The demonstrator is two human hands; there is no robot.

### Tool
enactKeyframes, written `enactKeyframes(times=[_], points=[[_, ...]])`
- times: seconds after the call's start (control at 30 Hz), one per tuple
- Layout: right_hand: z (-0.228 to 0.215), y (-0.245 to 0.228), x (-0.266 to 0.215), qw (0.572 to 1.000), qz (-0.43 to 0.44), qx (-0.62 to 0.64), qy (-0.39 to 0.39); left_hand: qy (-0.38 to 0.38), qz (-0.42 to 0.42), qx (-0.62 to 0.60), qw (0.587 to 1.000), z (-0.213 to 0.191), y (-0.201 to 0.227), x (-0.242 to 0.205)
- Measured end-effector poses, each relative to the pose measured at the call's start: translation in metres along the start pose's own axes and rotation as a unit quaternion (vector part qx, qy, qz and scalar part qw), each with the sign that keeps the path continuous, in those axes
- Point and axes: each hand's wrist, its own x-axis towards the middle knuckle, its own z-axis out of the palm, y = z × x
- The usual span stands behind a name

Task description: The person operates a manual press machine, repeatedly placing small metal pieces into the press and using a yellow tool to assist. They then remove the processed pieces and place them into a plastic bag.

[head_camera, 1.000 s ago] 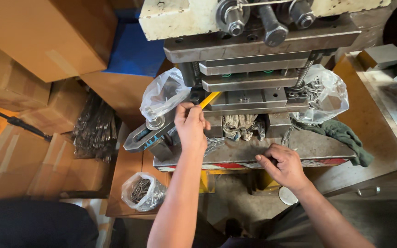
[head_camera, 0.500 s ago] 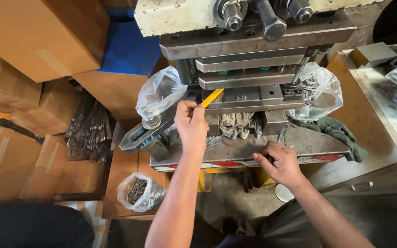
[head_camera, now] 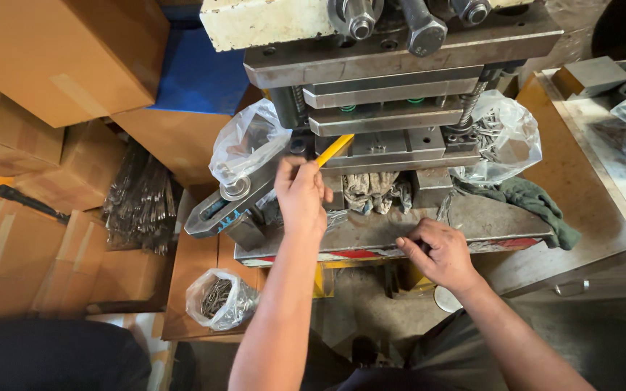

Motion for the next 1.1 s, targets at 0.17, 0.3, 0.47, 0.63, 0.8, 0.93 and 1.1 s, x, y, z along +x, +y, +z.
enactKeyframes(times=[0.17,0.3,0.47,0.63,0.8,0.93,1.1], points=[[0.0,0.001,-0.002,1.0,0.009,-0.01,-0.01,0.025,-0.016,-0.056,0.998,0.001,-0.011,-0.006],[0.001,0.002,-0.002,1.0,-0.014,0.002,0.003,0.021,-0.006,-0.094,0.995,0.001,-0.014,-0.01],[0.001,0.004,-0.003,1.0,0.01,-0.014,-0.006,0.039,0.012,-0.107,0.993,-0.009,-0.01,-0.018],[0.002,0.002,-0.004,1.0,-0.006,-0.02,-0.001,0.021,0.037,-0.109,0.993,-0.04,-0.006,-0.042],[-0.005,-0.025,0.022,0.997,-0.067,-0.039,0.025,-0.037,0.051,-0.064,0.996,-0.103,-0.006,-0.065],[-0.006,-0.06,0.073,0.956,-0.218,-0.194,0.018,-0.09,0.063,-0.044,0.993,-0.139,-0.02,-0.063],[0.007,-0.084,0.156,0.927,-0.158,-0.338,-0.023,-0.134,0.061,0.018,0.989,-0.148,-0.022,-0.053]])
